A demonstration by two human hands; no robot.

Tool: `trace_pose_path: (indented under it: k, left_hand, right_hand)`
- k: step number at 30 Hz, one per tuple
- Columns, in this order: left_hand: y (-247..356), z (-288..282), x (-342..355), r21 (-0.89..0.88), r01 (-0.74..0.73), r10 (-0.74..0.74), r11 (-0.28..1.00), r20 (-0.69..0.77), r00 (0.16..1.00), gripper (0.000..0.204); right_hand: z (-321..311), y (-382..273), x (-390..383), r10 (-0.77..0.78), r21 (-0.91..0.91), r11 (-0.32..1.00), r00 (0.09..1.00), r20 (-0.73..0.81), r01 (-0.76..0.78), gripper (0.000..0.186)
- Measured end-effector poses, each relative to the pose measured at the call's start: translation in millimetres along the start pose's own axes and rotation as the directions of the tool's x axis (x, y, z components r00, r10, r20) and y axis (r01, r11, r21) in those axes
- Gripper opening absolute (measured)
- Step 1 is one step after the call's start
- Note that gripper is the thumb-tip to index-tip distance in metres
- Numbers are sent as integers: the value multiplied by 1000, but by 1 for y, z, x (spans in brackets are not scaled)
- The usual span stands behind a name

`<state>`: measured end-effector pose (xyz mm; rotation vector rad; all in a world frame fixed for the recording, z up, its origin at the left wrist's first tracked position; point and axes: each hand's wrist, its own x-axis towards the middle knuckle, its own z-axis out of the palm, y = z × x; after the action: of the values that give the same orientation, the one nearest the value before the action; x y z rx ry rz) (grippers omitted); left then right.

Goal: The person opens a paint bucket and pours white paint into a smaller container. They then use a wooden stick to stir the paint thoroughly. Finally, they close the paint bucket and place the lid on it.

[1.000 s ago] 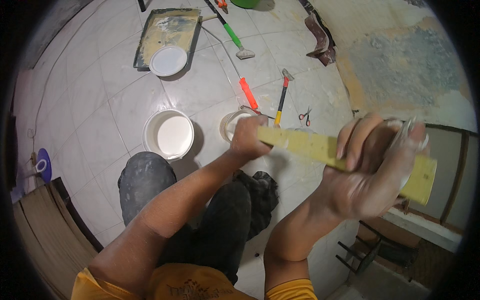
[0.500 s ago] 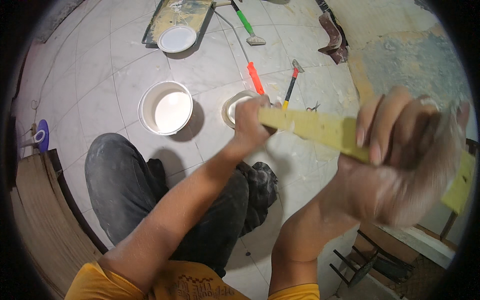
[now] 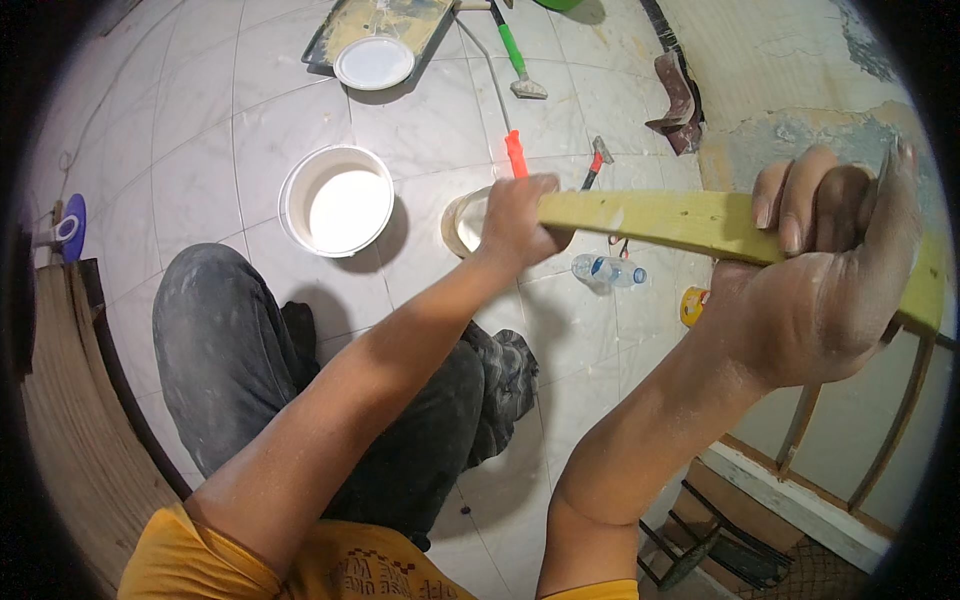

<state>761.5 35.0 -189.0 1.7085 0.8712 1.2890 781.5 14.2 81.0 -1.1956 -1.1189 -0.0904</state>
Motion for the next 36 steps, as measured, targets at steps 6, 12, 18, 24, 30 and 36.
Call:
trace_pose_path:
  k: [6, 12, 18, 24, 30, 36]
  left_hand:
    - [8, 20, -23, -70, 132, -115, 989, 206, 972, 31]
    - [3, -8, -15, -28, 18, -14, 999, 131, 991, 27]
    - [-5, 25, -13, -116, -20, 31, 993, 91, 995, 30]
    - [21, -1, -38, -58, 68, -57, 996, 174, 983, 26]
    - [11, 28, -17, 22, 37, -40, 999, 189, 981, 27]
    - [9, 58, -14, 0, 44, -43, 999, 221, 974, 28]
  right_hand:
    - [-4, -4, -14, 13, -294, 955, 998, -55, -29, 47]
    - [-13, -6, -10, 7, -35, 999, 991, -135, -12, 40]
    - [-29, 2, -14, -30, -112, 993, 999, -16, 28, 25]
    - [-48, 1, -6, 19, -27, 999, 999, 33, -18, 34]
    - [-44, 14, 3, 30, -163, 983, 952, -306, -84, 31]
    - [-72, 16, 1, -41, -210, 978, 957, -287, -21, 25]
